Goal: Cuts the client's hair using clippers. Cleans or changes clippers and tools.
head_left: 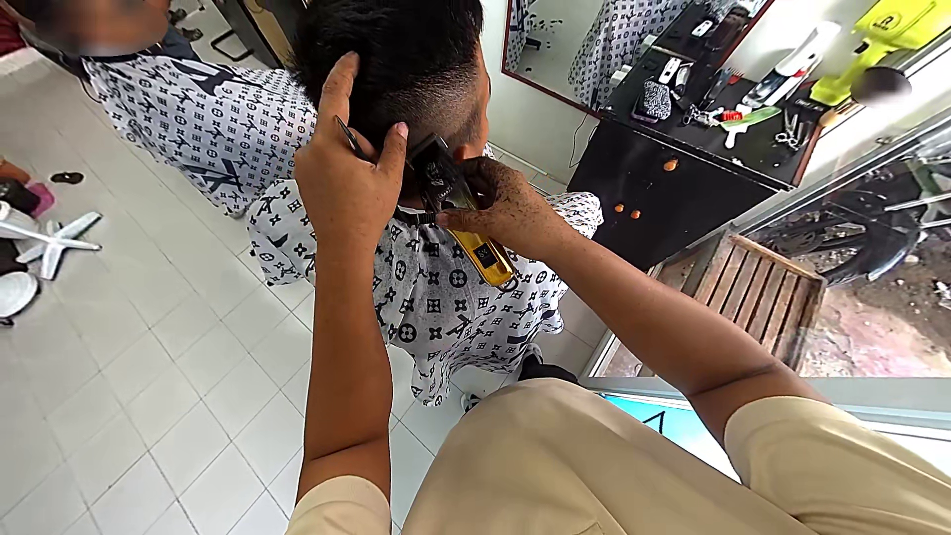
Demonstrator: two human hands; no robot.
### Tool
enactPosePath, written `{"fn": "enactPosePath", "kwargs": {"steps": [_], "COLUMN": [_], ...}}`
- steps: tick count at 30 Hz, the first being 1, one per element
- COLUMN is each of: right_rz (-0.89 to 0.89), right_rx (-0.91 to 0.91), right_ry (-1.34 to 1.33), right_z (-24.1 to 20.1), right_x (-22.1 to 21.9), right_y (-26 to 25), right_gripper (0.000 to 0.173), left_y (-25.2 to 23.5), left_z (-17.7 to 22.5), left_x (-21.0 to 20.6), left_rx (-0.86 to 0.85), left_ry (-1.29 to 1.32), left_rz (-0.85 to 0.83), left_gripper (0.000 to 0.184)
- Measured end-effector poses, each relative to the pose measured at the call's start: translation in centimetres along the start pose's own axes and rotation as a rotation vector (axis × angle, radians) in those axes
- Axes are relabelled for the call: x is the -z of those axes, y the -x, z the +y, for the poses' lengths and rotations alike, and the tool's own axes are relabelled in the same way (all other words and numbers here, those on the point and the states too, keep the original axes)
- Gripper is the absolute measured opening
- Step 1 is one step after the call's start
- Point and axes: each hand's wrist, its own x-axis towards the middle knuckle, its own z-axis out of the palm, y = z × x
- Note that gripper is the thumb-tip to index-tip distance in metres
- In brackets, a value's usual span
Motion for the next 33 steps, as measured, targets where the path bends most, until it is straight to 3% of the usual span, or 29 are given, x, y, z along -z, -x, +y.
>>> {"fn": "enactPosePath", "kwargs": {"steps": [10, 14, 18, 30, 33], "right_rz": [-0.069, -0.052, -0.092, -0.197, -0.208], "right_rx": [-0.082, -0.025, -0.122, -0.105, -0.037], "right_ry": [-0.29, -0.268, -0.349, -0.403, -0.374], "right_z": [0.4, 0.2, 0.0, 0.1, 0.1], "right_x": [1.1, 1.3, 1.8, 4.1, 4.7], "right_y": [0.2, 0.0, 0.0, -1.1, -1.3], "right_gripper": [0.039, 0.046, 0.035, 0.041, 0.046], "left_y": [0.1, 0.2, 0.2, 0.5, 1.4], "left_z": [0.3, 0.2, 0.5, 1.6, 2.1], "left_x": [0.2, 0.0, 0.1, -0.2, 0.4], "left_rx": [0.023, 0.017, 0.027, 0.103, 0.142], "left_ry": [0.001, 0.0, -0.002, -0.064, 0.029], "left_rz": [-0.01, 0.0, 0.012, 0.017, 0.079], "left_gripper": [0.067, 0.067, 0.066, 0.069, 0.068]}}
